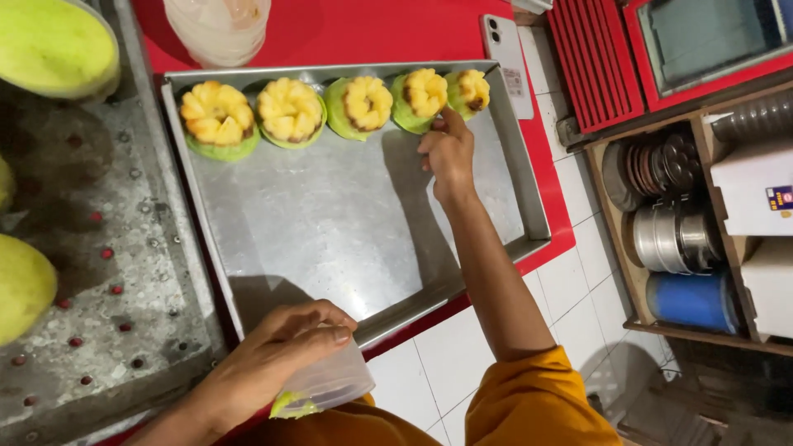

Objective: The person is unmolding small green cakes from individual plastic molds and placing them onto a metal tray.

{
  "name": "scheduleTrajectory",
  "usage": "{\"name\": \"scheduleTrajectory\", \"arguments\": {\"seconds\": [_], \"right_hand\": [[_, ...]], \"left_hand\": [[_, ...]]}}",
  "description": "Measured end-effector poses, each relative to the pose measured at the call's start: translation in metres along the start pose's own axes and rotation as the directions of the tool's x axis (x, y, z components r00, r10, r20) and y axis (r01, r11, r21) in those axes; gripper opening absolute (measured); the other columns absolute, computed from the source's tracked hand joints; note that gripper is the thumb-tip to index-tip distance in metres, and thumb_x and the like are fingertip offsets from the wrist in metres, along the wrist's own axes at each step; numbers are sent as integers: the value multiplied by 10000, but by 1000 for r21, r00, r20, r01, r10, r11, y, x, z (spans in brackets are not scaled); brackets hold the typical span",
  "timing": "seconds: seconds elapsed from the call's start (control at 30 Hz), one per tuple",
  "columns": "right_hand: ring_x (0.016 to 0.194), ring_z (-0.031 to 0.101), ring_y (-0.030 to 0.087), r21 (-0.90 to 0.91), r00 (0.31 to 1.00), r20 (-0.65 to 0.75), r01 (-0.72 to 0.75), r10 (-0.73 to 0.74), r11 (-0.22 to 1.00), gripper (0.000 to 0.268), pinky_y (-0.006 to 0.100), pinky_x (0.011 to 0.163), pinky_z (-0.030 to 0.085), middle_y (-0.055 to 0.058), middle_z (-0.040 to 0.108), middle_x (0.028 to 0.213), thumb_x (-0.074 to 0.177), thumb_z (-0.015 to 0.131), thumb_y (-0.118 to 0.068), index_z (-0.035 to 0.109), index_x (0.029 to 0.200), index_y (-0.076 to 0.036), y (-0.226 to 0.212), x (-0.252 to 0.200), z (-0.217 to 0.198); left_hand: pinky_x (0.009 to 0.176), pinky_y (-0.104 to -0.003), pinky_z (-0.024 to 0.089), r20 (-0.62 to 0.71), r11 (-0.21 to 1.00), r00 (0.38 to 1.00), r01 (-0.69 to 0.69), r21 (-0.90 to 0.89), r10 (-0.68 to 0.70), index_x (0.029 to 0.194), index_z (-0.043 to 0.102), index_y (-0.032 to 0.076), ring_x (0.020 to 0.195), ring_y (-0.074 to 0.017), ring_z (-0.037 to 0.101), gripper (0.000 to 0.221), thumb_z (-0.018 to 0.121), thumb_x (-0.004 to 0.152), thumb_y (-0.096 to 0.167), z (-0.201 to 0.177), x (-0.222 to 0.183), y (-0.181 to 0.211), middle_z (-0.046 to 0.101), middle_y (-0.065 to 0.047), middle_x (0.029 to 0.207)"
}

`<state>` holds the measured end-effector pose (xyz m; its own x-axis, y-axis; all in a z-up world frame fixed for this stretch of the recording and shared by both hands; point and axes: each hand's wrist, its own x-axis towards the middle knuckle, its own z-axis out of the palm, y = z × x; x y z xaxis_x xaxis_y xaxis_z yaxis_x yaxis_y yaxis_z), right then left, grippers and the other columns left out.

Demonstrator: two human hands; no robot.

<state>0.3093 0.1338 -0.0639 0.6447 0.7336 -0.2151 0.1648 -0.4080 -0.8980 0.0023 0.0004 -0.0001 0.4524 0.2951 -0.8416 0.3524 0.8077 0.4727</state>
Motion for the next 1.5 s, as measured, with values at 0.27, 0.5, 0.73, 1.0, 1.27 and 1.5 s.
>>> {"name": "scheduleTrajectory", "arguments": {"seconds": [0.27,0.5,0.73,1.0,1.27,1.5], "right_hand": [[605,423,176,0,996,73,48,-48,999,510,301,467,334,21,449,720,587,558,41,681,1082,40,2,0,11],[543,415,173,-44,989,117,95,-89,995,81,307,386,352,24,449,634,649,581,-24,573,726,-51,16,4,-3],[928,579,214,84,972,-176,171,-154,982,867,285,645,444,120,584,1327,568,548,6,452,1429,-8,36,105,-54],[843,519,196,124,979,58,187,-196,974,771,280,553,366,61,586,922,440,526,44,632,1202,-2,17,89,-49],[611,279,52,-145,863,-59,490,-502,860,323,286,503,202,-79,304,678,684,644,-136,341,746,-231,10,56,-45],[1588,304,396,218,21,900,843,-436,492,1064,566,1364,237,167,346,1643,796,853,-480,283,1581,-41,-65,-174,-19]], "left_hand": [[1099,-280,442,-32,998,998,54,32,-53,1113,872,259,1331,-47,661,304,728,859,345,1,-5,5,662,126,1387],[1040,-284,460,-53,998,998,44,54,-41,1078,879,225,1197,-92,721,287,713,871,335,1,2,3,694,77,1303],[986,-277,476,-16,997,997,-79,6,79,1045,876,131,1087,-129,721,279,698,890,278,0,15,-8,743,-11,1117],[1031,-292,490,9,994,996,-89,-65,90,1037,864,36,1121,-142,724,318,674,904,254,-1,15,-1,788,-72,1057],[787,-513,540,-60,731,982,-173,-660,179,1065,751,-108,873,-425,687,389,566,958,217,2,39,-25,735,-330,943],[946,-489,511,-35,409,965,-143,-901,260,1225,680,97,1038,-306,661,410,512,999,397,-10,73,-42,714,-123,1138]]}}
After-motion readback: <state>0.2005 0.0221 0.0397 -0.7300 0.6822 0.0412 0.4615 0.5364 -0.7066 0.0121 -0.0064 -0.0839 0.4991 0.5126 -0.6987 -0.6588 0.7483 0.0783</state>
